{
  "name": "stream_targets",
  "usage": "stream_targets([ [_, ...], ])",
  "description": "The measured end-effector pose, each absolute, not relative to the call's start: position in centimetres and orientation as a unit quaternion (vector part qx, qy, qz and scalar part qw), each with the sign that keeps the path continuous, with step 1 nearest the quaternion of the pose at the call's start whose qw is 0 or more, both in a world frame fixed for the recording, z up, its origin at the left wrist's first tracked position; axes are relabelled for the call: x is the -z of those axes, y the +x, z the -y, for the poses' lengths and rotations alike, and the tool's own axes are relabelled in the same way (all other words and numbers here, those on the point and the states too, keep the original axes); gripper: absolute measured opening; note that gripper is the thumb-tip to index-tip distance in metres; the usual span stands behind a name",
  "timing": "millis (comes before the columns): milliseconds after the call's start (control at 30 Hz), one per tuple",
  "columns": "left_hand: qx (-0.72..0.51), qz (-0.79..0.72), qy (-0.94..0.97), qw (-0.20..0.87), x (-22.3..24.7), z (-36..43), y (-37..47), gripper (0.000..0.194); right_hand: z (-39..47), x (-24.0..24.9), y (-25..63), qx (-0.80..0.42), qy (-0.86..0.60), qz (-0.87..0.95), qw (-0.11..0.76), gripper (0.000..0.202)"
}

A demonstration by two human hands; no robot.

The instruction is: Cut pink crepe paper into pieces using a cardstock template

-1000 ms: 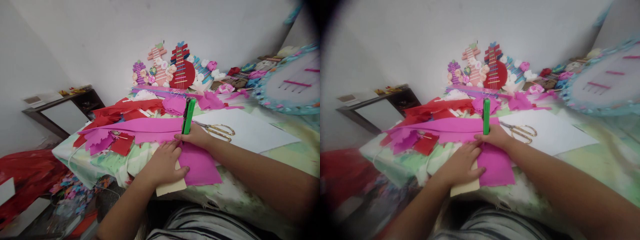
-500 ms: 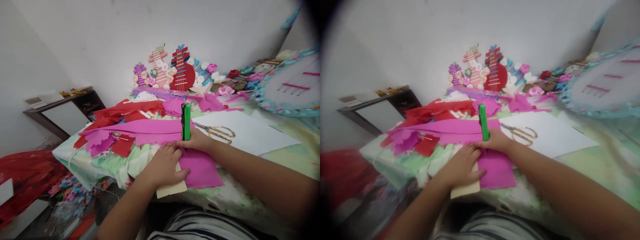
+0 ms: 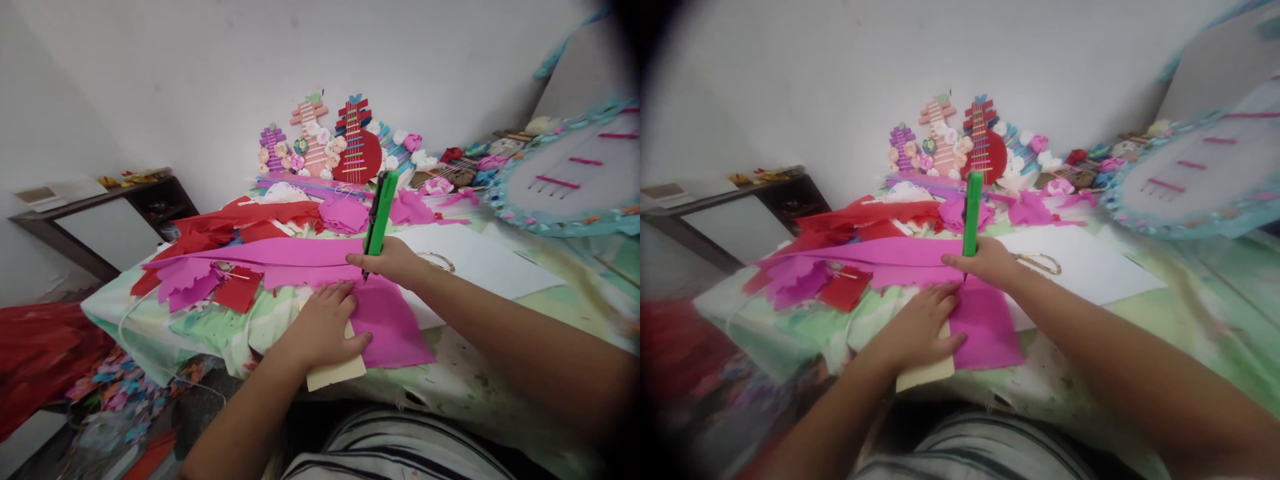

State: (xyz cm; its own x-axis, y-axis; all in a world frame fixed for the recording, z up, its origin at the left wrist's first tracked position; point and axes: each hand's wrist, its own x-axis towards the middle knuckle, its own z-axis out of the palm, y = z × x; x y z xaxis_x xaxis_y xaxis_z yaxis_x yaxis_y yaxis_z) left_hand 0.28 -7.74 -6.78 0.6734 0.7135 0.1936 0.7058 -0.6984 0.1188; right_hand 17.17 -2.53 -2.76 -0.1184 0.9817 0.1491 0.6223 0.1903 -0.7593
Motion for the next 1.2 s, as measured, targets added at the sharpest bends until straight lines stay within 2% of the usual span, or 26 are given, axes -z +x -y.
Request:
stream_targets([
  [167, -0.116, -0.385, 0.915, 0.019, 6.6, 7.7, 0.3, 0.053, 4.0, 3.0, 17.0, -0.336, -0.576, 0.690, 0.280, 0.038],
  [367, -0.119, -0.382, 0.916, 0.027, 6.6, 7.8, 0.3, 0.052, 3.9, 5.4, 17.4, -0.309, -0.588, 0.687, 0.295, 0.038],
  [733, -0.112, -0.386, 0.915, 0.031, 6.3, 7.9, 0.4, 0.051, 3.9, 5.7, 17.2, -0.269, -0.577, 0.721, 0.272, 0.029],
  [1200, -0.094, -0.391, 0.915, 0.027, 6.4, 7.9, 0.4, 0.052, 3.8, 5.3, 17.5, -0.310, -0.584, 0.696, 0.280, 0.030],
])
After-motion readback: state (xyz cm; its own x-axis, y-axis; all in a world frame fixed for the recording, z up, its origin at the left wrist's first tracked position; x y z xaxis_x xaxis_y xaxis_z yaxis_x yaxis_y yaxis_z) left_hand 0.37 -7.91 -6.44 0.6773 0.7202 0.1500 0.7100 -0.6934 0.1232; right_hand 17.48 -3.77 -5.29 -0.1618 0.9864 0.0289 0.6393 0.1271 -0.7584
